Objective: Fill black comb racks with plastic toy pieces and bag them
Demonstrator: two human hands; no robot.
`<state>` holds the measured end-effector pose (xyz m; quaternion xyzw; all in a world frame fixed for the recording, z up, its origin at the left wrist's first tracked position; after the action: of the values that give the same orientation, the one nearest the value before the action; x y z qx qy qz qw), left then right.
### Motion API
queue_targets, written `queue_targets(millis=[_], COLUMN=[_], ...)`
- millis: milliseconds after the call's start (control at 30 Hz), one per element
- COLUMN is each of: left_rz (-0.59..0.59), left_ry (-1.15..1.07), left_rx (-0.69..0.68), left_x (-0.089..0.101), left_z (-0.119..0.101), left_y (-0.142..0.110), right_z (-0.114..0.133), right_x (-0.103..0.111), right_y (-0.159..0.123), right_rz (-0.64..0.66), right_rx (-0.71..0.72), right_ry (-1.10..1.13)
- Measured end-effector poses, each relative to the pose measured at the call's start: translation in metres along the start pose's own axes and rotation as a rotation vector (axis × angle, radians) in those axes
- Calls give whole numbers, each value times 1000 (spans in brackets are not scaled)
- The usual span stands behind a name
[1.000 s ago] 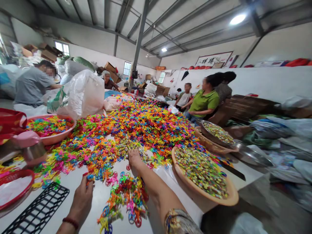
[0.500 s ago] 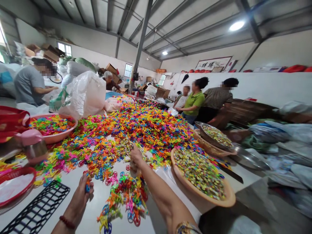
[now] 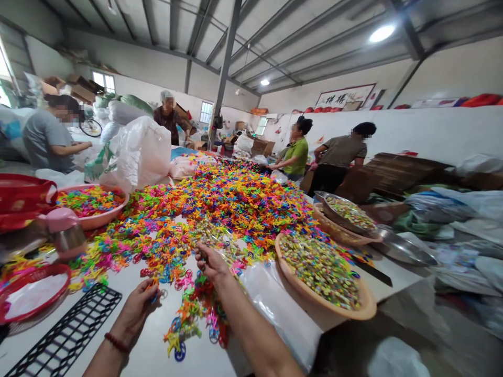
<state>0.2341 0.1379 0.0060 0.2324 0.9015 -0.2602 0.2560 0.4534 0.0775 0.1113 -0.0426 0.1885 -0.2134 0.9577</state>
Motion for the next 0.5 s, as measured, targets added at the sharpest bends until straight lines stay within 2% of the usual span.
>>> queue_targets(millis=[100,167,267,400,500], left_rz=[30,2,-18,-7,14], left_ry=[22,51,164,162,127], left_rx=[-30,-108,-126,-104,-93], left_x=[-5,-11,-25,-42,-50], left_z=[-12,-26,-35,-32,-22], left_y=[-7,-16,-31,-54,-73], right_z=[-24,-39,-55,-68,-74], right_x=[-16,-25,-28,-30,-30], right_y=[-38,-64,-97,-128,-143], right_rz=[29,67,79,85,57], right_rx=[-52,-84,-138,-196,-176], right_ry=[78,108,112,60,-46])
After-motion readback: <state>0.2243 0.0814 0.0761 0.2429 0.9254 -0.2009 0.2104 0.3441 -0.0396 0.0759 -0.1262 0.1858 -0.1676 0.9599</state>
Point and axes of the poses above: each hand's wrist, its own y-axis towards the middle knuckle, its own x-axis out of the back of the hand, z = x × y, the point moved 6 cm from there along y, towards the middle knuckle
